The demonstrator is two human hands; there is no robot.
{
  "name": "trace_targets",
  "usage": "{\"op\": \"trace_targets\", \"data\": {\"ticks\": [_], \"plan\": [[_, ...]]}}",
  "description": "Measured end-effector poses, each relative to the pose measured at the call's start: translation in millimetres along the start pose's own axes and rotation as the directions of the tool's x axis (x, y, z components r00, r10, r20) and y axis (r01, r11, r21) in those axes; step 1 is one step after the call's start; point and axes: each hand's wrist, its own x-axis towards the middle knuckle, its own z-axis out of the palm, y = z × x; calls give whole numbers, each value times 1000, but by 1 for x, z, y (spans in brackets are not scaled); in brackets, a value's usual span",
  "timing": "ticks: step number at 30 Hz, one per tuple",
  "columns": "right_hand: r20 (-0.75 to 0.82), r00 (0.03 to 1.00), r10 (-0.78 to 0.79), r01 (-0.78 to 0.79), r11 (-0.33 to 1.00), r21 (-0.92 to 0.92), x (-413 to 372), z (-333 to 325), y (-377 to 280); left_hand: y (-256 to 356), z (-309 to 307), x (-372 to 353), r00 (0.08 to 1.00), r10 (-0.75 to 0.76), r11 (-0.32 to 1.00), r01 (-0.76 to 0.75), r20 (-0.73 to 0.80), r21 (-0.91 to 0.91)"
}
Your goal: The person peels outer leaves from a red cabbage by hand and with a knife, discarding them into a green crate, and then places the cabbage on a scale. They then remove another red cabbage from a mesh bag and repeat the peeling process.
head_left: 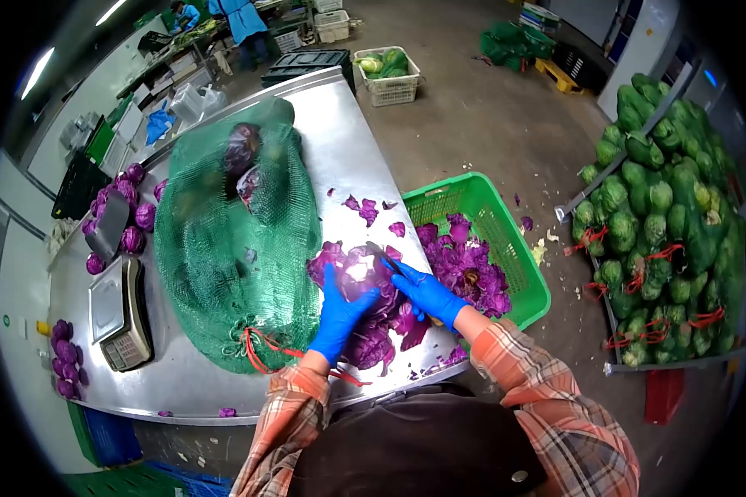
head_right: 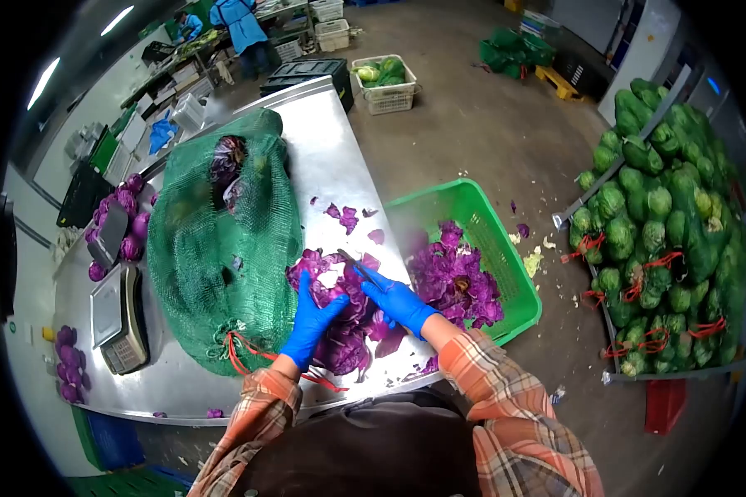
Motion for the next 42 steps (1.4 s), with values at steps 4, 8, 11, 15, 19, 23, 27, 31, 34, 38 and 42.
{"op": "trace_targets", "data": {"ticks": [4, 8, 11, 15, 19, 23, 27, 31, 34, 38, 42], "plan": [[-1, 999, 48, -48, 992, -114, 3, -17, -25, 0, 18, -3, 997, 81, 976, -82, 11, 202], [-35, 999, 12, -24, 933, -360, 10, -21, -33, 3, 35, -4, 970, 238, 876, -234, 46, 423], [-42, 999, -31, 9, 892, -452, 17, -24, -20, -1, 43, -3, 949, 315, 831, -292, 33, 473], [-16, 990, 141, -138, 935, -327, 16, -30, -35, -2, 49, 5, 939, 344, 810, -291, -9, 510], [-48, 998, 35, -48, 954, -297, 30, -36, -19, 5, 52, 16, 964, 263, 797, -242, 42, 553], [-81, 982, 171, -175, 984, -36, 34, -41, -14, 4, 60, 22, 956, 290, 732, -256, 51, 631], [-74, 974, 216, -212, 975, 63, 43, -51, -11, 4, 65, 28, 961, 269, 729, -250, 69, 637], [-21, 954, 298, -294, 950, 102, 49, -58, -1, 19, 65, 26, 984, 160, 791, -178, 82, 585], [-8, 945, 326, -311, 907, 284, 45, -50, -24, 46, 69, 26, 984, 148, 810, -180, 102, 558], [-71, 995, 65, -74, 988, -132, 67, -61, 31, 62, 44, 35, 926, -147, 748, -126, 347, 652], [-100, 981, -168, 132, 946, -297, 93, -67, 67, 98, 51, 23, 969, 159, 773, -242, 190, 586]]}}
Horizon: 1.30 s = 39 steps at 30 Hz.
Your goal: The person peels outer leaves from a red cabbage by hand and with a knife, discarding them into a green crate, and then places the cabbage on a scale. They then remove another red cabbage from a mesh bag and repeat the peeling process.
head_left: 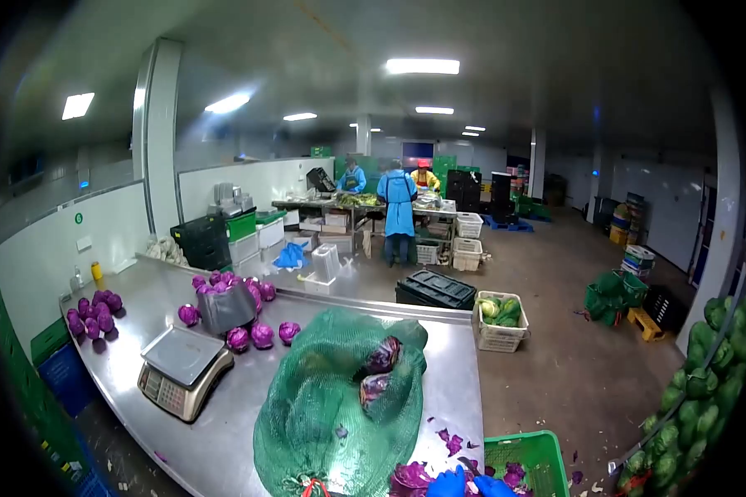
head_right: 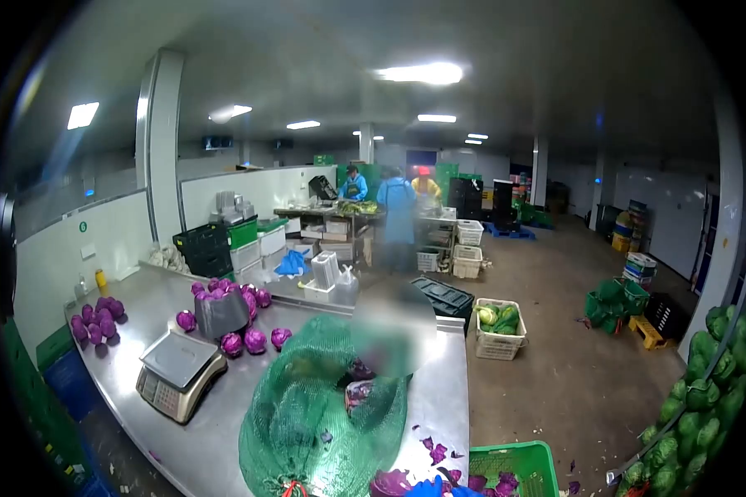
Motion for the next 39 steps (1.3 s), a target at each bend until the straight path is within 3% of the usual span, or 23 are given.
{"op": "trace_targets", "data": {"ticks": [2, 5, 6, 10, 11, 13, 14, 15, 17, 18, 19, 20, 21, 23, 24, 25, 26, 27, 30, 31, 34, 37, 39], "plan": [[75, 997, 18, -21, 999, 33, -21, -7, -22, 1, 5, -6, 990, 77, 997, -79, -115, -11], [67, 991, 119, -134, 935, 328, -19, 1, -6, 1, 9, -7, 997, 34, 999, -35, -75, -8], [51, 985, 168, -174, 972, 161, -13, -2, -3, -10, 24, -6, 993, 42, 997, -34, -109, 75], [44, 993, 111, -117, 973, 197, 3, -12, 45, -14, 31, -11, 982, 101, 995, -98, -161, 23], [-3, 992, 124, -123, 989, 87, -3, -11, 44, -17, 24, -19, 979, 156, 988, -156, -134, 6], [-100, 988, 119, -132, 981, -143, -19, -12, 30, -36, 37, -35, 917, 258, 964, -265, -304, 18], [-139, 987, 82, -86, 996, -23, -35, -6, -11, -42, 39, -41, 918, 250, 965, -263, -307, -2], [-155, 984, 87, -43, 963, 266, -33, 6, -9, -47, 44, -47, 950, 149, 985, -168, -273, -47], [-237, 965, 110, -62, 977, 204, -30, 12, -23, -86, 80, -39, 976, 89, 996, -93, -198, -13], [-348, 926, -146, 130, 989, -68, -10, 22, 28, -103, 99, -42, 986, 57, 998, -57, -159, 6], [-236, 952, 196, -194, 980, 33, -23, 13, -27, -53, 50, -57, 948, 105, 990, -128, -302, -57], [-302, 945, 123, -158, 983, -93, -12, 21, 9, -44, 36, -56, 945, 129, 986, -156, -300, -68], [-407, 909, 89, -117, 992, -46, -7, 28, 8, -62, 45, -59, 977, 65, 987, -93, -201, -130], [-305, 950, 72, -93, 994, -53, -1, 22, 14, -73, 40, -61, 999, 52, 991, -53, -13, -120], [-187, 969, 164, -130, 975, 181, -15, 14, -12, -66, 31, -58, 990, 109, 991, -102, -92, 82], [-66, 966, 251, -207, 896, 392, -30, 7, -38, -56, 12, -45, 992, 108, 994, -109, -60, -6], [-83, 988, 127, -83, 910, 407, -33, 9, -10, -60, 4, -36, 989, 107, 994, -107, 102, -4], [37, 922, 386, -368, 839, 401, -48, -3, -31, -59, 0, -29, 980, 102, 994, -106, 171, 13], [-22, 921, 388, -334, 819, 466, -95, 5, -67, -41, 2, -31, 980, -42, 995, 23, 197, 96], [-32, 916, 399, -339, 816, 469, -110, 10, -75, -35, 4, -33, 977, -100, 988, 75, 191, 132], [-98, 930, 354, -275, 848, 454, -129, 36, -89, -45, 36, -42, 978, 149, 978, -124, -145, 165], [-57, 935, 349, -252, 772, 584, -133, 51, -82, -53, 44, -44, 986, 111, 994, -113, -126, -10], [-100, 947, 306, -175, 750, 638, -119, 61, -47, -46, 40, -45, 991, -132, 988, 132, 0, -84]]}}
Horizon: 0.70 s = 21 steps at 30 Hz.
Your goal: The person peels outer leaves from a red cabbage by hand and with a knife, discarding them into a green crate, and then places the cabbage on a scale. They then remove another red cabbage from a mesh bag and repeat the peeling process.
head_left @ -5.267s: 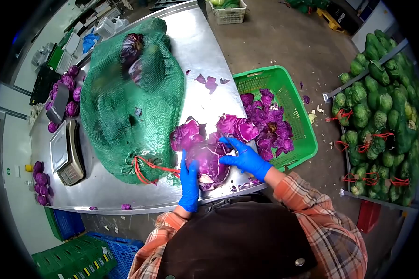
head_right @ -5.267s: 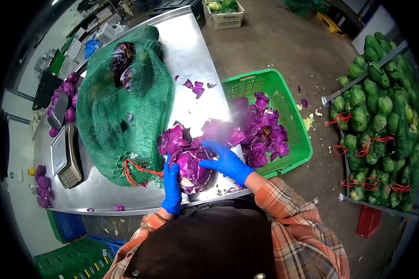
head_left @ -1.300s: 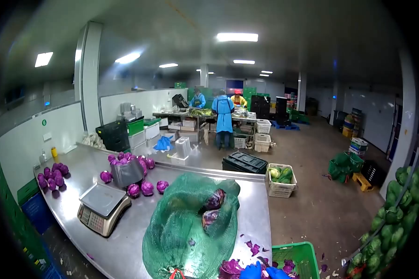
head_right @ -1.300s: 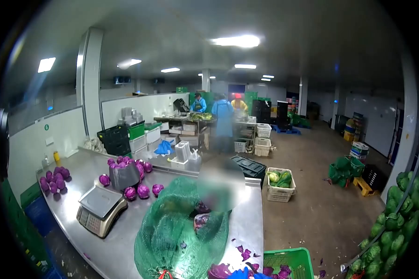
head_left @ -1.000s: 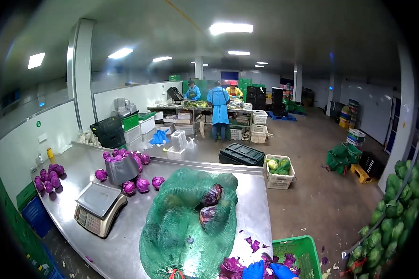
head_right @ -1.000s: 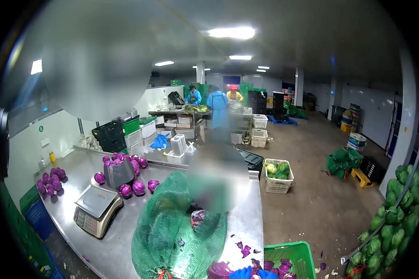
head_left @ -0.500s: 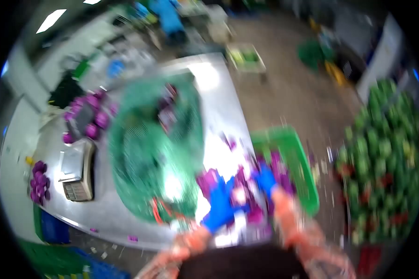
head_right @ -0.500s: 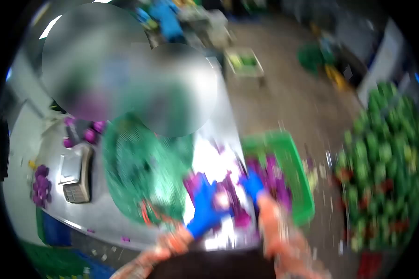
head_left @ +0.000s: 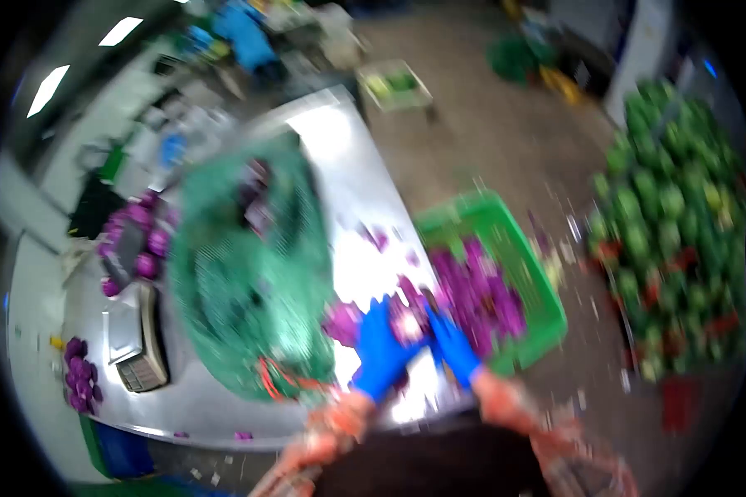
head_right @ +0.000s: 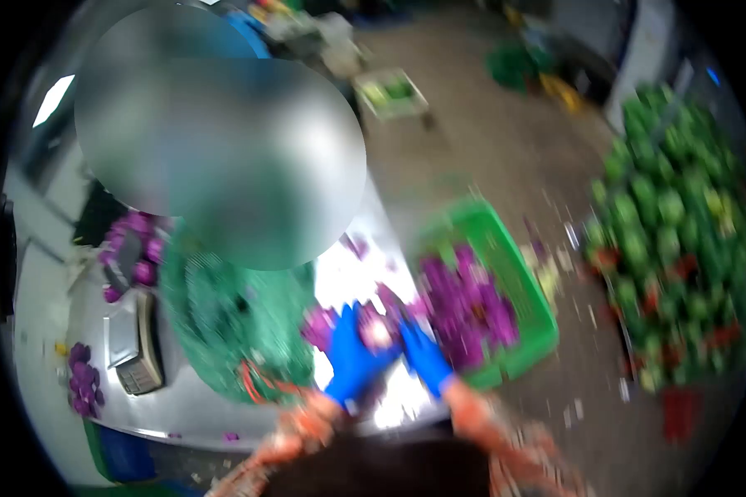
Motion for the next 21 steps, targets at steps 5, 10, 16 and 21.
{"op": "trace_targets", "data": {"ticks": [5, 10, 16, 21], "plan": [[110, 993, -50, 42, 996, 74, 1, -6, 7, 0, -8, -8, 994, 65, 993, -56, -88, 103], [73, 979, -189, 198, 968, -152, 0, -1, -3, -29, -6, -9, 988, 93, 996, -91, -125, 24], [-65, 891, -450, 426, 876, -228, 45, 0, 32, -53, -10, 0, 981, -7, 929, -65, -195, -364], [-120, 876, -468, 452, 881, -141, 66, -5, 61, -65, -9, -3, 974, -4, 919, -85, -225, -385]]}}
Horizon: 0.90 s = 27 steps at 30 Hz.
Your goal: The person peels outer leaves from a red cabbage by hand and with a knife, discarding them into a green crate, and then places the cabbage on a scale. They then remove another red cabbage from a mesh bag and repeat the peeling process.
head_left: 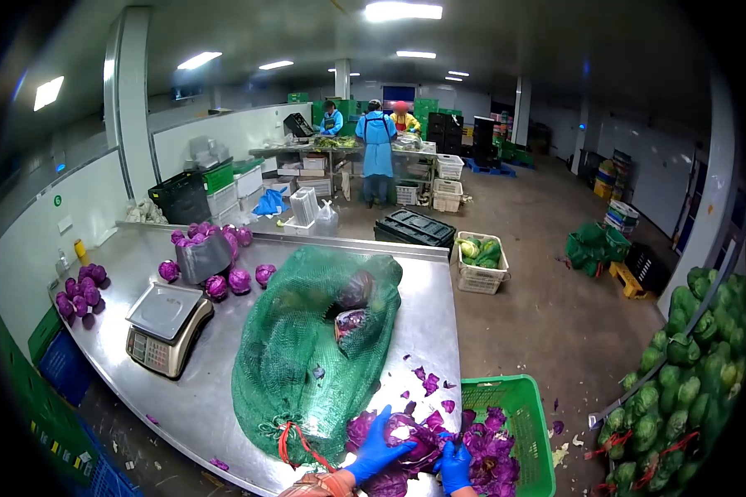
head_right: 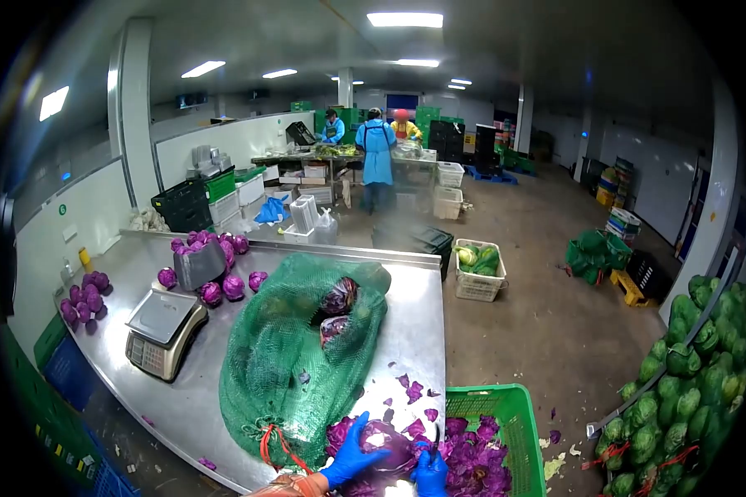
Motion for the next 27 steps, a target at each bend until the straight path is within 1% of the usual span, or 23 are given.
{"op": "trace_targets", "data": {"ticks": [2, 3, 4, 5, 7, 8, 9, 10, 11, 12, 13, 15, 16, 17, 18, 19, 20, 21, 23, 24, 25, 26, 27], "plan": [[-108, 987, 121, -85, 952, 294, 4, -18, 17, -15, -5, 0, 998, -55, 989, 51, -25, -139], [-147, 970, 193, -112, 892, 437, 6, -29, 25, -23, -10, -2, 996, -84, 976, 76, -33, -206], [-242, 935, 261, -183, 936, 302, 12, -59, 70, -14, -20, -5, 988, -151, 939, 133, -32, -316], [-18, 927, 376, -351, 881, 317, 13, -90, 87, -11, -30, -8, 970, -242, 888, 224, 5, -402], [213, 872, 440, -470, 635, 613, -11, -64, -24, -11, -40, -6, 967, -250, 921, 251, 42, -300], [90, 966, 244, -260, 907, 332, -6, -53, -31, -7, -41, -7, 967, -245, 928, 254, 66, -274], [47, 999, 2, -1, 1000, -16, 0, -48, -32, -5, -38, -6, 980, -183, 955, 196, 80, -222], [232, 968, 90, -107, 993, 58, 14, -33, -72, -2, -31, -5, 987, -125, 976, 140, 98, -168], [259, 911, 320, -334, 942, 12, 8, -17, -111, 1, -25, -9, 989, -78, 990, 92, 124, -110], [370, 868, 331, -339, 940, -45, 18, -10, -96, 11, -21, -10, 975, 67, 998, -70, 214, 7], [473, 811, 343, -339, 936, -97, 25, -3, -79, 29, -21, -12, 928, 209, 974, -224, 309, 13], [495, 649, 577, -579, 797, -170, 13, -3, -109, 53, -25, -12, 891, 208, 916, -322, 403, 238], [404, 747, 528, -540, 836, -95, 3, -1, -87, 41, -23, -23, 930, 202, 908, -296, 308, 297], [305, 829, 468, -482, 876, -33, -8, 5, -80, 46, -20, -35, 980, -23, 999, 17, 198, 35], [295, 824, 483, -509, 861, 13, -22, 4, -79, 50, -13, -45, 985, -113, 990, 101, 129, 97], [284, 818, 501, -536, 842, 61, -34, 9, -100, 52, -4, -55, 978, -199, 969, 188, 57, 159], [236, 826, 512, -523, 852, -22, -42, 14, -116, 56, 5, -54, 958, -282, 944, 286, -46, 165], [256, 821, 510, -523, 852, -19, -50, 14, -123, 58, 9, -48, 948, -285, 957, 289, -142, 6], [277, 798, 536, -549, 835, -32, -54, 5, -97, 26, 1, -28, 941, -316, 942, 296, -122, -157], [276, 810, 518, -495, 855, -151, -47, -2, -53, 12, -1, -22, 947, -311, 944, 297, -83, -146], [252, 866, 432, -408, 901, -144, -35, -16, -57, 24, -5, -18, 981, -191, 980, 193, -31, 44], [224, 912, 342, -316, 938, -144, -22, -30, -60, 26, -3, -15, 991, -110, 988, 100, 78, 118], [154, 926, 345, -358, 932, 62, -17, -35, -100, 14, 2, -18, 986, -100, 984, 79, 131, 158]]}}
